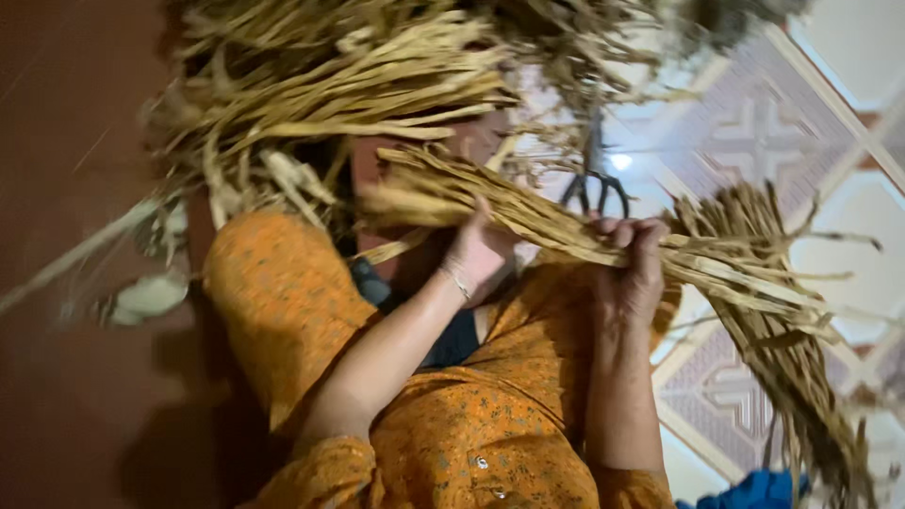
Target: The person sits cross-legged on a tiled floor and uses shears to cut long dried plant strips into shorter pieces. The person gathers bundles of strips, cuts them repeatedly, and places the cut pieces into a growing pile beside them.
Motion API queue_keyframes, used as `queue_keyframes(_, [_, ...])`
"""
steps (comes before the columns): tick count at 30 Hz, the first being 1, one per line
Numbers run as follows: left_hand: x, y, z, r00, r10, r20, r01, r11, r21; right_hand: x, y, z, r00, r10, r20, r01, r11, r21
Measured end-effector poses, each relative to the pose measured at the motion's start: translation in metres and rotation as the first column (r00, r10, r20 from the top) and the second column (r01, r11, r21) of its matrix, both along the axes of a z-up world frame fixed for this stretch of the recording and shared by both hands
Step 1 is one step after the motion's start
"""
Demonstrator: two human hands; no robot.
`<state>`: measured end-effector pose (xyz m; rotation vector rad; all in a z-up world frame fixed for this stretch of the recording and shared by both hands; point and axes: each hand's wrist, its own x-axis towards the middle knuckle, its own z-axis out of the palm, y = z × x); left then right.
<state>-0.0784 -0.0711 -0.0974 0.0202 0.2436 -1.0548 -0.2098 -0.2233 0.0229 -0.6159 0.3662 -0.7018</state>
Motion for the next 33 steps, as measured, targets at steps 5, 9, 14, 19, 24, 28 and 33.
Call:
queue_keyframes(5, [0.045, -0.032, 0.066, 0.964, 0.205, 0.168, -0.253, 0.899, 0.357, -0.050, 0.002, 0.045, 0.990, -0.138, 0.008, 0.138, 0.984, -0.116])
queue_keyframes(9, [0.025, -0.081, 0.118, 0.981, 0.029, 0.193, -0.061, 0.985, 0.163, -0.121, -0.022, 0.077, 0.967, -0.253, 0.005, 0.234, 0.888, -0.395])
queue_keyframes(14, [-0.050, -0.161, 0.123, 0.916, -0.291, 0.276, 0.230, 0.945, 0.233, -0.249, -0.073, 0.091, 0.839, -0.544, 0.021, 0.365, 0.532, -0.764])
queue_keyframes(19, [-0.111, -0.240, 0.081, 0.791, -0.594, 0.147, 0.538, 0.789, 0.299, -0.352, -0.150, 0.023, 0.740, -0.669, -0.070, 0.481, 0.600, -0.639])
queue_keyframes(24, [-0.090, -0.264, 0.041, 0.622, -0.744, 0.244, 0.443, 0.591, 0.674, -0.368, -0.211, -0.065, 0.436, -0.660, -0.611, 0.723, 0.662, -0.199])
queue_keyframes(28, [-0.069, -0.249, 0.037, 0.559, -0.773, 0.300, 0.337, 0.543, 0.769, -0.366, -0.217, -0.092, 0.515, -0.624, -0.587, 0.714, 0.691, -0.108])
queue_keyframes(33, [-0.067, -0.246, 0.040, 0.324, -0.850, 0.415, -0.041, 0.425, 0.904, -0.397, -0.232, -0.082, 0.342, -0.690, -0.638, 0.743, 0.614, -0.265])
